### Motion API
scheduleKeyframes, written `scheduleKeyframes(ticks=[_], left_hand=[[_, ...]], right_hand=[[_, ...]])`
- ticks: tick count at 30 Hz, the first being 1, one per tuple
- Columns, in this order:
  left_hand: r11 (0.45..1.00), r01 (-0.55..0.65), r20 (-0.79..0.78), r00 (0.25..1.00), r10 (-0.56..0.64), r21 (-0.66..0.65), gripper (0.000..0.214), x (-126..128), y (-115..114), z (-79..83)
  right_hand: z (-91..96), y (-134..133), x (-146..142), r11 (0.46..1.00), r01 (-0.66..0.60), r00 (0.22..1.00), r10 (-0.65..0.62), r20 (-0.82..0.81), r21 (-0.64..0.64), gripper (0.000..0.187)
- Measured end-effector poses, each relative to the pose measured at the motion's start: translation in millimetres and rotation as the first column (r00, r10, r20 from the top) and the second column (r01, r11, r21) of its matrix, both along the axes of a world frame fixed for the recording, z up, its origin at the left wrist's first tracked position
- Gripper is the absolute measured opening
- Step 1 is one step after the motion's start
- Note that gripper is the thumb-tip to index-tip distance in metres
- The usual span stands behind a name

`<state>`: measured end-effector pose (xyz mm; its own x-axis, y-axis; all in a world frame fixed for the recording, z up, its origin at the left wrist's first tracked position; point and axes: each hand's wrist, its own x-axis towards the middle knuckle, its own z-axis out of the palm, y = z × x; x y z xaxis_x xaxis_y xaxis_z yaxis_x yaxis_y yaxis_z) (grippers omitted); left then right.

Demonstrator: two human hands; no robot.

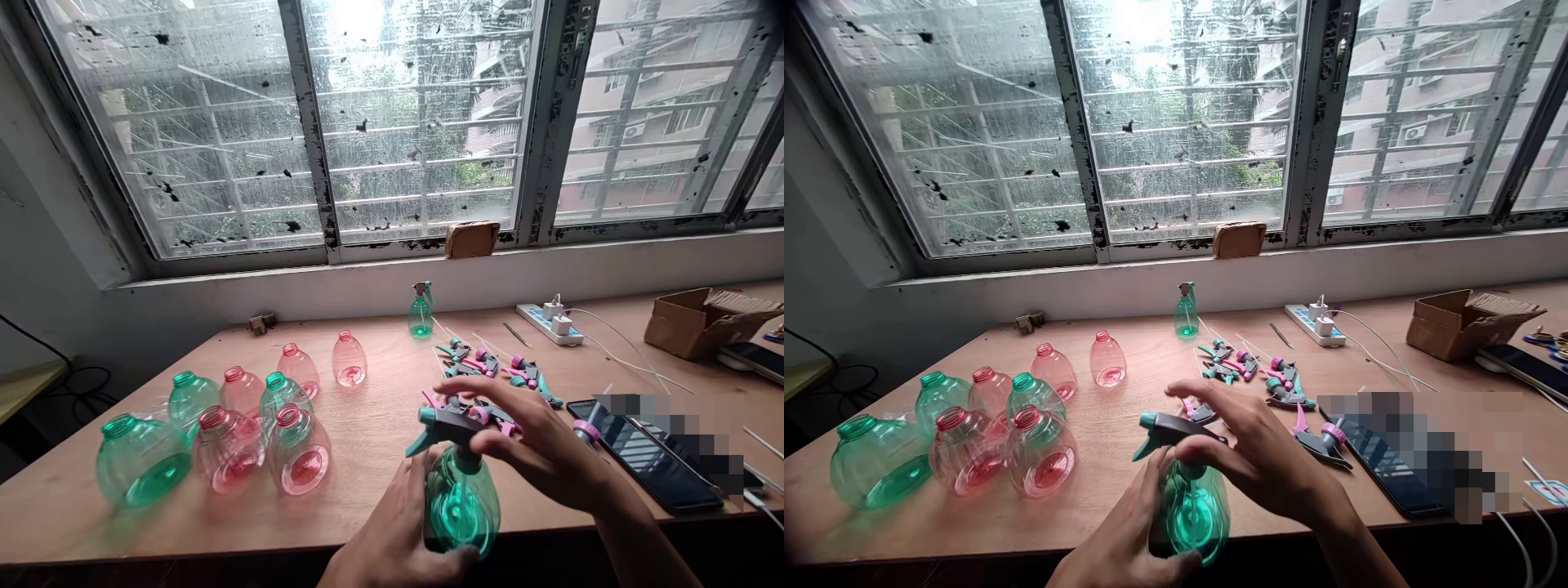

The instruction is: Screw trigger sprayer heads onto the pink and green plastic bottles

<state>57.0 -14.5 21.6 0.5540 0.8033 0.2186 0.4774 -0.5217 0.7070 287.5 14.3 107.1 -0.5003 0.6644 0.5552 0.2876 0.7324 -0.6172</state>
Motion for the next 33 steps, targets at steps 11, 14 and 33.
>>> scheduleKeyframes(ticks=[11, 14, 33], left_hand=[[0.948, 0.301, 0.186, 0.942, -0.279, -0.104, 0.091, -8.6, 3.4, 0.3], [0.956, 0.272, 0.187, 0.951, -0.248, -0.115, 0.090, -7.0, 2.6, 1.2], [0.937, 0.197, 0.268, 0.956, -0.118, -0.289, 0.096, -4.9, 7.0, -8.2]], right_hand=[[-27.9, 33.0, -23.8, 0.836, -0.537, 0.721, 0.388, -0.574, -0.110, 0.072], [-30.4, 33.5, -26.7, 0.869, -0.488, 0.682, 0.326, -0.655, -0.076, 0.055], [-21.0, 21.7, -42.3, 0.914, -0.318, 0.675, 0.032, -0.737, -0.252, 0.044]])
